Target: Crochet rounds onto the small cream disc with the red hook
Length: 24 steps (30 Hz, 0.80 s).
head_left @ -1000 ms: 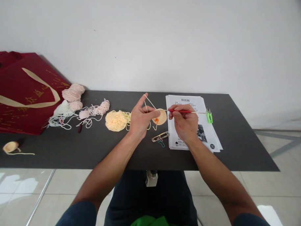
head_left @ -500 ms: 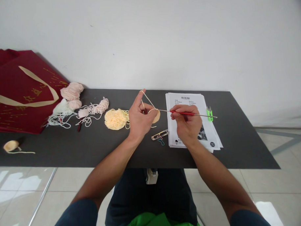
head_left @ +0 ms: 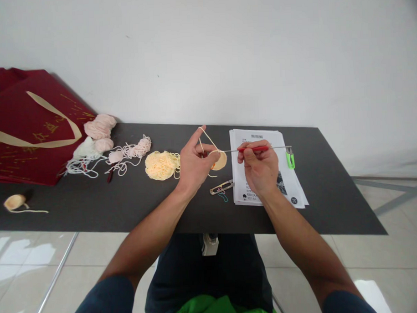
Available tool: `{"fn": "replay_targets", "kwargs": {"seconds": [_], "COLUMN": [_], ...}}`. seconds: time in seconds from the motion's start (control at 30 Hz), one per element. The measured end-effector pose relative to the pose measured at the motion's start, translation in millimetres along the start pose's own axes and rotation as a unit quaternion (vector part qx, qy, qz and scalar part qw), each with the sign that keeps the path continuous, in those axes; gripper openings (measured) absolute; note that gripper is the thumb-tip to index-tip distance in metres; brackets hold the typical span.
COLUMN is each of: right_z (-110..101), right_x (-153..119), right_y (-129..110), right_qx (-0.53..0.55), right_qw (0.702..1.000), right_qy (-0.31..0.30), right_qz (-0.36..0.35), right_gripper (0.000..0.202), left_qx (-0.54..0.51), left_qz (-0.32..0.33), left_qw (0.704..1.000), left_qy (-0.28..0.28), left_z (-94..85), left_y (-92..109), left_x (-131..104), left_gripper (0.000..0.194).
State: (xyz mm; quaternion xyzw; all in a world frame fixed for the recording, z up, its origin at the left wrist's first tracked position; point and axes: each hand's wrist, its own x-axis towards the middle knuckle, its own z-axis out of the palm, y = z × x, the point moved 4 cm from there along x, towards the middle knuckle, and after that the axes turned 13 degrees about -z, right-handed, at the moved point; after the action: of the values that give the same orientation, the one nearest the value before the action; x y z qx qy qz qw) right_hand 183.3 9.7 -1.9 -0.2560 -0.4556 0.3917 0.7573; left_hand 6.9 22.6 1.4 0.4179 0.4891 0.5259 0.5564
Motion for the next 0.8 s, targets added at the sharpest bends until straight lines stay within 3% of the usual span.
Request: {"fn": "replay_targets", "kwargs": {"seconds": [0.8], "right_z": [0.9], "right_x": [-2.0], "right_y": [0.9], "right_qx": [-0.024], "right_qw": [1.000], "right_qy": [0.009], "right_qz": [0.014], "right_gripper": [0.023], "left_qx": [0.061], "left_qz": [0.031], "left_qw": [0.998], "left_qy": [0.016], "left_z": [-0.5], "left_y": [4.1], "left_x": [-4.0], "left_gripper": [0.084]}}
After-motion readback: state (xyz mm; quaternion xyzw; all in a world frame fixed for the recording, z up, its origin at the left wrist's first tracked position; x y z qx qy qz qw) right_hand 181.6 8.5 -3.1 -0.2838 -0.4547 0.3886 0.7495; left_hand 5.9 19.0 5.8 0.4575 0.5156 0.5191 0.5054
